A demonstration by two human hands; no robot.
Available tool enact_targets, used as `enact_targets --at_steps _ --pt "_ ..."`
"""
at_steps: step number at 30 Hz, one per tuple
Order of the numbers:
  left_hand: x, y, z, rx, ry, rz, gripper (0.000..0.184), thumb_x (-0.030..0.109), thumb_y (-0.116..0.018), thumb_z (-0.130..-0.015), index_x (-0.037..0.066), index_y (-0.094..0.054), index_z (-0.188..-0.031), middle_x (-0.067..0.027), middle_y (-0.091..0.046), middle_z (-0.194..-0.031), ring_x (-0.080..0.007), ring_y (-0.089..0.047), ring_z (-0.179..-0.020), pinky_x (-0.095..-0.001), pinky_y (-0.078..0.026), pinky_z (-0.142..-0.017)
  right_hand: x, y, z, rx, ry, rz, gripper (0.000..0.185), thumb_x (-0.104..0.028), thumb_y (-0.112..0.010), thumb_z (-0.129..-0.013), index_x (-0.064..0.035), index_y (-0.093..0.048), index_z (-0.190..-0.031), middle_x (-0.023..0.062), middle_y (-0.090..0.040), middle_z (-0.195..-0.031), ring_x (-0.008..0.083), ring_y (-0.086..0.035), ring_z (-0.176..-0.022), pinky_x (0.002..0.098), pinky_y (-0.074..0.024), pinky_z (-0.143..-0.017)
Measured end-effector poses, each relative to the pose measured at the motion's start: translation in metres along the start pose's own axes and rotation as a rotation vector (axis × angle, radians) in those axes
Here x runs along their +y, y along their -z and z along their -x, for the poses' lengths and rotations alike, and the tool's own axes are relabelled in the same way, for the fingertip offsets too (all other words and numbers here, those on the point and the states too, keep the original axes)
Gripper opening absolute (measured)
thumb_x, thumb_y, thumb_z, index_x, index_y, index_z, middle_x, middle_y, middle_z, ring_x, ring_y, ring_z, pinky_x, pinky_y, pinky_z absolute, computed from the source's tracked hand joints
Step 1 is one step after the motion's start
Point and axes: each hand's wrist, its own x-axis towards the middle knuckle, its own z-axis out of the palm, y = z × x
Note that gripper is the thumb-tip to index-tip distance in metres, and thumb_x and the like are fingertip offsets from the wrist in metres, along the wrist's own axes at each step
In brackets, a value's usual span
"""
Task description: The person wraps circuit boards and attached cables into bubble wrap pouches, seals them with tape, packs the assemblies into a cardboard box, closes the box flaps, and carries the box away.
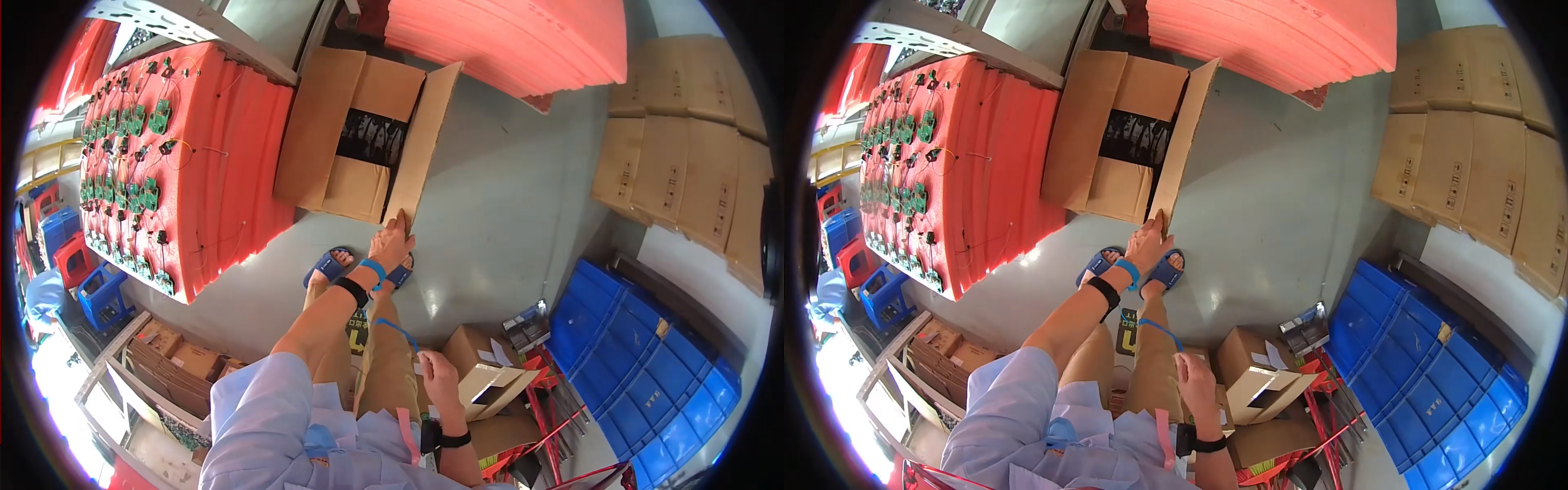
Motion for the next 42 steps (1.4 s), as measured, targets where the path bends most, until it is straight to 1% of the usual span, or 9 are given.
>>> enact_targets --at_steps 17,22,25,27,28,29,32,38,42 --pt "-0.026 0.012 -0.003 0.013 0.028 0.055 0.054 0.037 -0.059 -0.087 0.008 -0.048 -0.132 -0.0179 -0.062 -0.105 -0.0379 -0.062 -0.097 -0.0446 -0.051 -0.081 -0.008 -0.011 -0.008 -0.048 0.032 0.048 0.012 -0.007 -0.062 -0.088 -0.0056 -0.060 -0.100 0.0142 -0.065 -0.086 0.0325 -0.064 -0.075 0.0396 -0.0511 -0.065" --pt "-0.166 0.000 -0.019 -0.002 0.134 -0.302 0.046 0.029 -0.072 -0.075 0.014 -0.060 -0.117 -0.0124 -0.054 -0.129 -0.0314 -0.060 -0.107 -0.0460 -0.054 -0.080 -0.024 0.004 -0.004 0.067 0.044 -0.015 0.011 -0.009 -0.060 -0.089 -0.0059 -0.061 -0.100 0.0147 -0.066 -0.089 0.0336 -0.065 -0.078 0.0410 -0.0515 -0.067" --pt "-0.224 0.017 -0.010 0.144 0.299 -0.106 0.055 0.029 -0.060 -0.085 0.007 -0.045 -0.133 -0.0276 -0.064 -0.105 -0.0425 -0.065 -0.090 -0.0501 -0.051 -0.079 -0.035 0.014 0.004 0.194 0.020 0.018 0.011 -0.011 -0.060 -0.090 -0.0063 -0.062 -0.099 0.0146 -0.067 -0.089 0.0341 -0.065 -0.080 0.0412 -0.0519 -0.067" --pt "-0.246 0.027 -0.011 0.289 -0.023 -0.308 0.055 0.027 -0.066 -0.078 0.002 -0.053 -0.126 -0.0224 -0.067 -0.098 -0.0424 -0.064 -0.087 -0.0510 -0.050 -0.080 -0.047 0.014 0.012 0.251 -0.019 0.030 0.011 -0.012 -0.059 -0.091 -0.0065 -0.062 -0.099 0.0146 -0.067 -0.089 0.0345 -0.065 -0.081 0.0413 -0.0522 -0.068" --pt "-0.229 0.048 -0.010 -0.189 -0.271 -1.095 0.024 0.017 -0.057 -0.084 0.015 -0.063 -0.107 -0.0134 -0.068 -0.092 -0.0241 -0.068 -0.080 -0.0487 -0.052 -0.076 -0.052 0.015 0.013 0.232 -0.028 0.026 0.012 -0.014 -0.059 -0.092 -0.0066 -0.062 -0.101 0.0145 -0.067 -0.091 0.0345 -0.065 -0.081 0.0412 -0.0523 -0.068" --pt "-0.186 0.064 0.019 0.136 -0.140 -0.322 0.026 0.006 -0.056 -0.082 0.013 -0.063 -0.106 -0.0128 -0.067 -0.089 -0.0226 -0.067 -0.077 -0.0407 -0.053 -0.070 -0.058 0.016 0.013 0.202 -0.031 0.022 0.014 -0.016 -0.059 -0.092 -0.0067 -0.061 -0.103 0.0144 -0.067 -0.092 0.0344 -0.065 -0.081 0.0411 -0.0524 -0.067" --pt "-0.124 0.080 0.050 -0.302 -0.174 0.652 0.049 -0.002 -0.063 -0.079 0.009 -0.055 -0.126 -0.0035 -0.065 -0.097 -0.0146 -0.064 -0.083 -0.0284 -0.052 -0.068 -0.083 0.024 0.009 0.368 0.026 -0.121 0.018 -0.018 -0.058 -0.094 -0.0055 -0.060 -0.106 0.0172 -0.066 -0.095 0.0360 -0.065 -0.082 0.0413 -0.0523 -0.066" --pt "0.098 0.174 0.193 -1.071 -0.664 -0.023 0.064 0.024 -0.070 -0.086 0.001 -0.041 -0.138 -0.0141 -0.053 -0.131 -0.0266 -0.049 -0.124 -0.0339 -0.033 -0.109 -0.143 0.045 0.027 0.619 0.270 -0.411 0.024 -0.022 -0.052 -0.099 -0.0033 -0.057 -0.113 0.0155 -0.067 -0.091 0.0293 -0.066 -0.075 0.0362 -0.0511 -0.062" --pt "0.085 0.148 0.237 -1.070 -0.686 0.232 0.055 0.025 -0.061 -0.093 0.000 -0.038 -0.137 -0.0190 -0.052 -0.129 -0.0270 -0.051 -0.120 -0.0346 -0.040 -0.100 -0.168 0.047 0.053 0.560 -0.035 -0.787 0.022 -0.017 -0.044 -0.103 -0.0053 -0.057 -0.116 0.0029 -0.057 -0.078 0.0105 -0.055 -0.069 0.0262 -0.0491 -0.062"
